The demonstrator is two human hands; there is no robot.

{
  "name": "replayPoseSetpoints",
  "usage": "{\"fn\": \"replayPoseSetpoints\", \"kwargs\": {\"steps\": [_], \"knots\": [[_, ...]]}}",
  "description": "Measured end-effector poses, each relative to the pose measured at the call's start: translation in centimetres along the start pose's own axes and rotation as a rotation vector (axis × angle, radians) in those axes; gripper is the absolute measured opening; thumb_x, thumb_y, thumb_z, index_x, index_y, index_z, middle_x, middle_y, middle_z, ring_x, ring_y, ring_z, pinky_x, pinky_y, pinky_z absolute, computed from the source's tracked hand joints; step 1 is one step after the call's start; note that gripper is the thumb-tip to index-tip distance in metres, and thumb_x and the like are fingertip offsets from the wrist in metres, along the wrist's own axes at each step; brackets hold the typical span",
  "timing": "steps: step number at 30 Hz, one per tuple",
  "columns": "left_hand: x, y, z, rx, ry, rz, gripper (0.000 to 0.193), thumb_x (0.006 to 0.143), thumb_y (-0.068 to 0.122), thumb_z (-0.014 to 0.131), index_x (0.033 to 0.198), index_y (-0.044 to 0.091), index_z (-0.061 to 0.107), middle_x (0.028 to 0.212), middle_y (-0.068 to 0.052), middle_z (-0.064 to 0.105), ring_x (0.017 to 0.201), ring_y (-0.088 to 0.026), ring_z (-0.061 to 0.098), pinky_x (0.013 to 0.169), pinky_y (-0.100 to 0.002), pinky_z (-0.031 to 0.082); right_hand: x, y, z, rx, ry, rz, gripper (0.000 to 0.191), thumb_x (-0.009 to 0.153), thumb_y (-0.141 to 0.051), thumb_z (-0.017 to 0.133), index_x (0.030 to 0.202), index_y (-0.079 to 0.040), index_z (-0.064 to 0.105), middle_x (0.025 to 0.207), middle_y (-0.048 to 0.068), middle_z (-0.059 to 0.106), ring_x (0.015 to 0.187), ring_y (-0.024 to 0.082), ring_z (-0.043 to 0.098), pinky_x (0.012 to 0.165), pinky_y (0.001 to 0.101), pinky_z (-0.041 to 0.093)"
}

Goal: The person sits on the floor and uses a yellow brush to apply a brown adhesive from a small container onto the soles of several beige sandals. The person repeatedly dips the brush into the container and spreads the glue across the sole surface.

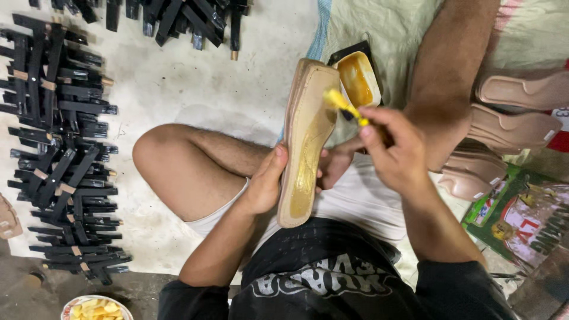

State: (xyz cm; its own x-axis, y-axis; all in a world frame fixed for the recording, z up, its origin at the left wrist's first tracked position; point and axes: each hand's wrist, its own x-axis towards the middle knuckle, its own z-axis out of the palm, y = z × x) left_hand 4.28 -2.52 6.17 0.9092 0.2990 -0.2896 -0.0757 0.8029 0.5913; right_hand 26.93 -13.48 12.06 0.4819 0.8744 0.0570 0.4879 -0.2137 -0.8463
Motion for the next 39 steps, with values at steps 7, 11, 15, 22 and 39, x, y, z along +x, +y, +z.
{"fn": "replayPoseSetpoints", "kwargs": {"steps": [7,11,15,22,39], "knots": [[-0.4,0.3,2.1,0.026,-0.052,-0.006,0.076,0.110,0.061,0.034,0.145,-0.004,0.048,0.114,-0.017,0.066,0.092,-0.024,0.070,0.082,-0.038,0.061,-0.5,1.6,1.6,0.036,0.114,0.007,0.023,0.104,-0.001,0.069,0.127,-0.001,0.070,0.104,0.009,0.070,0.086,0.011,0.063,0.074,0.0239,0.050],[-0.6,0.6,2.4,0.052,-0.030,0.021,0.076,0.110,0.061,0.032,0.144,-0.005,0.052,0.110,-0.015,0.066,0.093,-0.022,0.069,0.082,-0.037,0.060,0.0,0.8,1.4,0.004,0.055,-0.157,0.022,0.101,0.002,0.071,0.123,-0.001,0.071,0.105,0.010,0.070,0.086,0.014,0.065,0.074,0.0244,0.051],[-0.5,0.7,2.4,0.010,-0.009,0.038,0.072,0.111,0.059,0.033,0.143,-0.003,0.050,0.114,-0.015,0.065,0.095,-0.021,0.066,0.083,-0.036,0.059,-0.2,0.0,1.1,0.044,-0.072,-0.062,0.025,0.095,0.005,0.072,0.119,-0.001,0.074,0.095,0.010,0.070,0.070,0.014,0.058,0.061,0.0244,0.044],[-0.4,0.7,2.5,0.005,0.023,0.028,0.073,0.114,0.059,0.030,0.144,-0.003,0.052,0.108,-0.017,0.065,0.090,-0.023,0.066,0.081,-0.037,0.059,-0.3,-0.9,-0.1,0.074,-0.276,-0.194,0.020,0.097,0.005,0.069,0.117,0.002,0.071,0.102,0.011,0.072,0.090,0.018,0.070,0.080,0.0276,0.054],[1.7,1.5,2.0,-0.195,0.289,0.385,0.084,0.106,0.066,0.032,0.153,-0.004,0.041,0.147,-0.018,0.054,0.112,-0.024,0.063,0.095,-0.047,0.060,-2.5,-1.3,-1.2,0.694,-0.601,0.009,0.040,0.082,-0.013,0.075,0.119,-0.002,0.065,0.103,0.006,0.068,0.087,0.015,0.063,0.077,0.0264,0.051]]}}
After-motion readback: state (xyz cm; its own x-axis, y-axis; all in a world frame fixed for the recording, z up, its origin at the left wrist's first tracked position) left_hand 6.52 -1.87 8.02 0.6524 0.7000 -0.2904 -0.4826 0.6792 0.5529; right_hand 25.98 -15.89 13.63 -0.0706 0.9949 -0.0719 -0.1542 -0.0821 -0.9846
